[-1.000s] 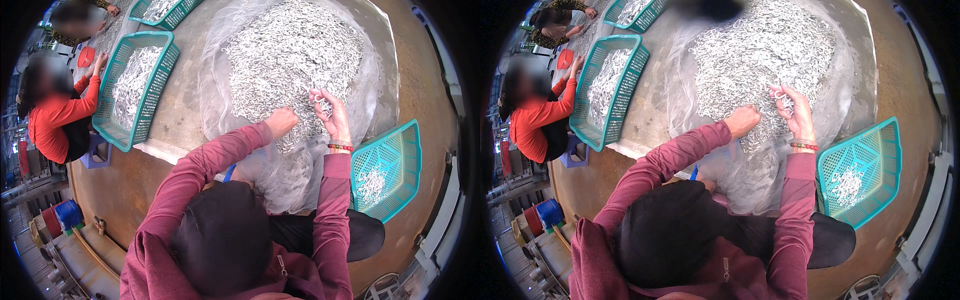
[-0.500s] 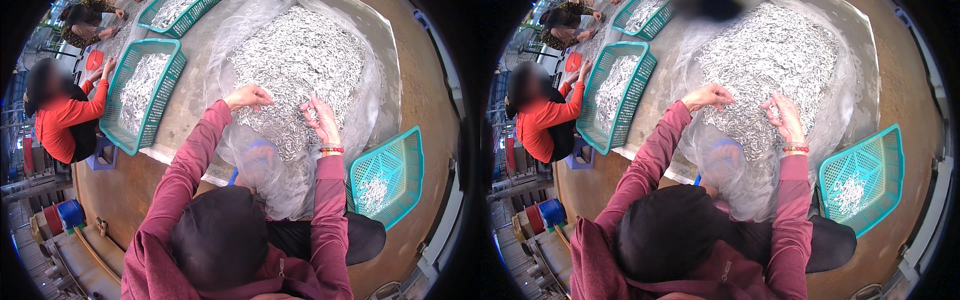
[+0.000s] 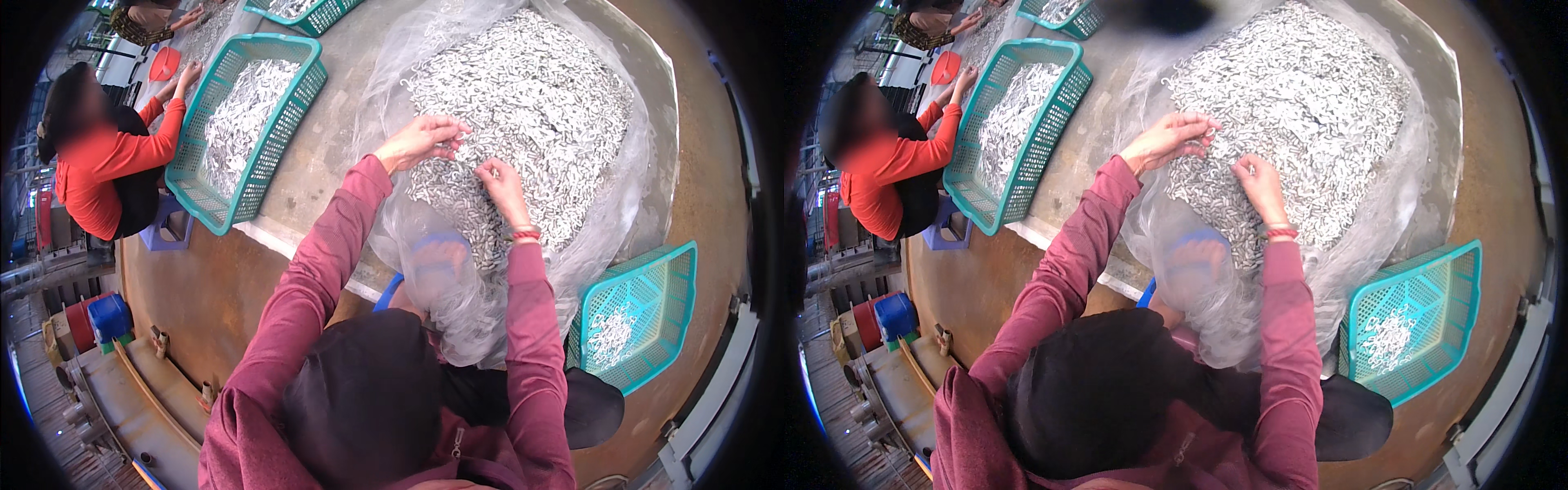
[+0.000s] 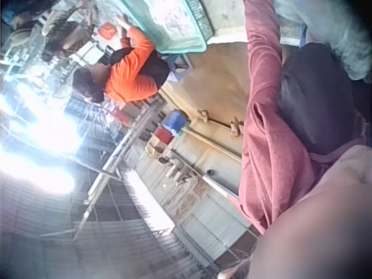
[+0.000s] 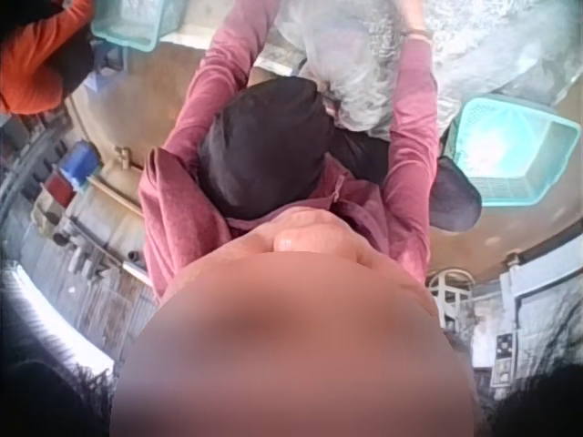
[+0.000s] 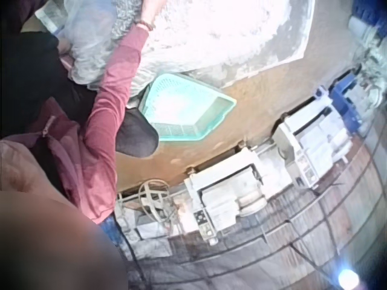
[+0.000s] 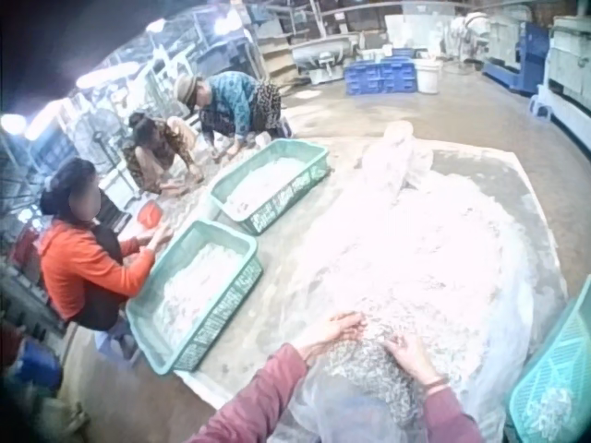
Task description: The person sits on a low stool and sorts small silver metal parts from a large plastic bag into a green basket. Other workers are also sorting similar parts nearby.
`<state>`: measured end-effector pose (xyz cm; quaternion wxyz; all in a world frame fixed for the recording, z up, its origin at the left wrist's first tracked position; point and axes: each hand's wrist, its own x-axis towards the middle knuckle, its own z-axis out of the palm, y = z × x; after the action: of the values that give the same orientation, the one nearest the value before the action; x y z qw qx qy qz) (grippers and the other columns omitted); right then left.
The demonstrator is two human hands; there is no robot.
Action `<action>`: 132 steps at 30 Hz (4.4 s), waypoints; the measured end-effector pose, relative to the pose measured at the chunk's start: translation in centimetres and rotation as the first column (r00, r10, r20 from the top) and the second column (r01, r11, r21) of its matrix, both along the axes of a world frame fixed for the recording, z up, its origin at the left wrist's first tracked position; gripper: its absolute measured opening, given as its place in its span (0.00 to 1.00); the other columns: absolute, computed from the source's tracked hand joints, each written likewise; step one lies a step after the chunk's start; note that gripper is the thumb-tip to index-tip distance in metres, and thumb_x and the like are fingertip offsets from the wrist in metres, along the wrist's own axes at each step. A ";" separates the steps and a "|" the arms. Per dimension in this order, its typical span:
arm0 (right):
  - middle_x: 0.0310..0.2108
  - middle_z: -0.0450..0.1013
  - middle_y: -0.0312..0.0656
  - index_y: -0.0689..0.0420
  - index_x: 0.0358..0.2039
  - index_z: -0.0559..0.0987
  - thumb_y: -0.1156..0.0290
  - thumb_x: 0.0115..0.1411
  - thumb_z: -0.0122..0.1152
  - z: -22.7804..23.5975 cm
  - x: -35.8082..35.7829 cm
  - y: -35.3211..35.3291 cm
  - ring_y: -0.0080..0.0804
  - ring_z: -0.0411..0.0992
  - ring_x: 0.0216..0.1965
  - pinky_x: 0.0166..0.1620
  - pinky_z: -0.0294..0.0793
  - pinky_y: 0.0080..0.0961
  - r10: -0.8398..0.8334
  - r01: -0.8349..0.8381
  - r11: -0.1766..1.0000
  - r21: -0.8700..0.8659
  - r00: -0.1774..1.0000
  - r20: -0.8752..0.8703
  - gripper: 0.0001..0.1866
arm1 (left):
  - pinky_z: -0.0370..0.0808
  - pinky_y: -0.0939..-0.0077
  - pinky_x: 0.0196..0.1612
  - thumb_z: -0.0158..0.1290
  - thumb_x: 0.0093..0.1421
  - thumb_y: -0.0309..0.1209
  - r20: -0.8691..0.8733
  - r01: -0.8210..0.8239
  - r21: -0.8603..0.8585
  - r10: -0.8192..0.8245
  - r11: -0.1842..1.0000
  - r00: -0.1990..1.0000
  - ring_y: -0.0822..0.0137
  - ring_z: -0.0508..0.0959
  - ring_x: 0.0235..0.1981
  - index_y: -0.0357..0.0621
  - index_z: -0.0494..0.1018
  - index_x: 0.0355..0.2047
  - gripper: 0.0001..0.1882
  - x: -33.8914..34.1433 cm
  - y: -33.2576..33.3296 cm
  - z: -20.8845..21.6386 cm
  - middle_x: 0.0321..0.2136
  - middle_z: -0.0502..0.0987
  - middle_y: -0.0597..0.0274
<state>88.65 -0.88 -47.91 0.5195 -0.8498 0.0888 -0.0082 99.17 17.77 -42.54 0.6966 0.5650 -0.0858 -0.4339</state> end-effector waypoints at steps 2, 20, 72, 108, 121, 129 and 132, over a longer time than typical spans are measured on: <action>0.17 0.68 0.31 0.56 0.26 0.75 0.67 0.56 0.60 1.1 -2.0 -1.0 0.16 0.62 0.15 0.19 0.58 0.13 -0.001 0.162 0.852 0.499 0.952 -0.307 0.07 | 0.73 0.79 0.37 0.49 0.62 0.40 -0.105 -0.006 -0.010 0.005 1.000 0.994 0.78 0.72 0.31 0.42 0.74 0.40 0.15 0.1 -0.3 -0.9 0.28 0.72 0.71; 0.24 0.67 0.40 0.60 0.31 0.73 0.67 0.53 0.57 3.6 -5.2 -3.7 0.25 0.62 0.17 0.11 0.48 0.08 0.041 0.167 0.359 0.918 0.980 -0.194 0.10 | 0.67 0.77 0.30 0.52 0.54 0.33 0.236 0.018 0.066 -0.033 0.998 0.971 0.70 0.69 0.27 0.39 0.72 0.29 0.09 -1.1 -1.6 -1.0 0.26 0.71 0.62; 0.33 0.70 0.47 0.61 0.36 0.71 0.76 0.53 0.51 2.8 -5.9 -2.3 0.23 0.62 0.20 0.14 0.52 0.09 -0.041 0.069 0.062 0.996 0.997 -0.066 0.09 | 0.72 0.72 0.32 0.59 0.49 0.32 0.745 -0.036 0.581 -0.514 0.813 0.425 0.62 0.75 0.29 0.51 0.78 0.38 0.14 -3.3 0.4 -4.1 0.29 0.74 0.59; 0.44 0.68 0.49 0.62 0.47 0.67 0.64 0.60 0.50 2.1 -9.7 -1.1 0.45 0.68 0.45 0.47 0.72 0.40 -0.180 0.272 -0.237 0.933 0.931 -0.317 0.18 | 0.73 0.61 0.35 0.54 0.54 0.33 0.727 -0.076 0.656 -0.601 0.751 0.332 0.52 0.77 0.29 0.44 0.73 0.31 0.08 -1.3 -6.1 0.2 0.24 0.76 0.48; 0.33 0.69 0.47 0.65 0.37 0.71 0.76 0.59 0.47 9.5 -13.1 -12.6 0.40 0.70 0.36 0.34 0.73 0.27 -0.425 -0.311 -0.574 0.757 0.904 0.049 0.08 | 0.74 0.67 0.41 0.58 0.52 0.34 0.807 -0.207 0.532 -0.418 0.821 0.417 0.56 0.79 0.34 0.45 0.74 0.43 0.17 -0.8 -7.5 6.5 0.36 0.78 0.50; 0.59 0.53 0.59 0.62 0.58 0.60 0.55 0.56 0.57 12.7 -26.5 -20.7 0.51 0.49 0.62 0.59 0.55 0.43 -0.986 0.993 -0.105 0.045 -0.110 0.125 0.35 | 0.70 0.64 0.50 0.64 0.41 0.31 0.634 -0.293 0.773 -0.700 0.563 0.329 0.50 0.72 0.47 0.51 0.70 0.48 0.30 -0.8 -4.6 -6.1 0.44 0.72 0.49; 0.53 0.63 0.57 0.62 0.55 0.65 0.61 0.55 0.58 10.5 -25.2 -21.2 0.47 0.60 0.56 0.56 0.61 0.37 -0.846 0.958 -0.092 -0.273 0.070 0.529 0.29 | 0.71 0.62 0.46 0.62 0.41 0.28 0.656 -0.089 0.736 -0.675 0.671 0.336 0.51 0.75 0.42 0.49 0.74 0.40 0.22 -1.5 -5.3 -7.2 0.38 0.76 0.51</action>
<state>63.44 -22.06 -37.44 0.0950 -0.6617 0.5823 -0.4626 97.72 12.42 -49.74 0.1811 0.8802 -0.3987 -0.1831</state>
